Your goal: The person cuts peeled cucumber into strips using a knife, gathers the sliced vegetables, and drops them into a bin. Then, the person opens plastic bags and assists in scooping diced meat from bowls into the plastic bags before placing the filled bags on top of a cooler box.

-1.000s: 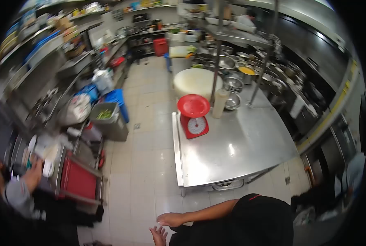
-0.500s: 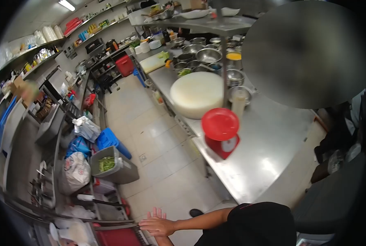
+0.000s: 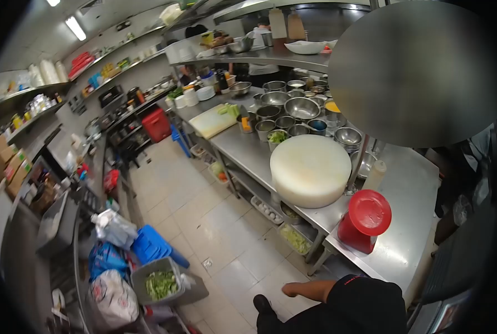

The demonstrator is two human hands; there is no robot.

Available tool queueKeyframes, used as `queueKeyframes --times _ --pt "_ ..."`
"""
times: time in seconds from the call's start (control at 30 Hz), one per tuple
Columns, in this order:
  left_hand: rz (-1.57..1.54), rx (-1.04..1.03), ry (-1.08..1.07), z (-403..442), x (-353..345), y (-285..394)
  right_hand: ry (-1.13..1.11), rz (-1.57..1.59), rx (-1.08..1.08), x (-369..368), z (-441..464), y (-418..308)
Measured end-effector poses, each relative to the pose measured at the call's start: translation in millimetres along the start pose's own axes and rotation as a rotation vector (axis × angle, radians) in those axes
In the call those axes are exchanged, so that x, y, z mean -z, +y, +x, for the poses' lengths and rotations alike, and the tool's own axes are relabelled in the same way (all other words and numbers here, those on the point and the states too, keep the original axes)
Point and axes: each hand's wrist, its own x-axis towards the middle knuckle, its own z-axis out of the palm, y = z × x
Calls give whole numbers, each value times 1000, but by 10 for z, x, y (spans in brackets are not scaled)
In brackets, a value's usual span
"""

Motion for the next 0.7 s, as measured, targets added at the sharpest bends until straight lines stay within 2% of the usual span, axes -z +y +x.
queueKeyframes --times 0.07,0.1,0.17,0.23,0.27,0.3,0.4,0.47,0.5,0.57,0.63,0.7 --pt "90 134 -45 622 -55 -163 89 259 -179 -515 65 389" --pt "149 213 -88 941 -146 -291 76 311 -233 -503 7 436" --pt "301 391 -253 1540 -456 -593 -311 439 -307 -405 -206 391" --pt "451 554 -503 2041 -920 -1003 121 859 -528 -258 -531 130" --pt "521 630 -638 2185 -1173 -1242 456 968 -619 -175 -746 -58" --pt "581 698 -788 2247 -1437 -1509 583 1046 -696 -68 -944 -212" --pt "735 828 -1229 2091 -2057 -2183 680 1352 -1008 -50 -1242 -608" --pt "801 876 -1518 1758 -2329 -2556 788 1737 -1058 -196 -1356 -888" --pt "818 883 -1667 1510 -2518 -2594 829 1773 -1135 -279 -1360 -1064" --pt "830 892 -1955 1120 -2458 -2972 904 2343 -1207 -527 -1287 -1541" --pt "836 861 -2217 614 -2421 -3153 989 2102 -1664 -1173 -871 -2048" --pt "818 819 -2459 109 -2215 -3310 669 1582 -1323 -1390 -1280 -2729"
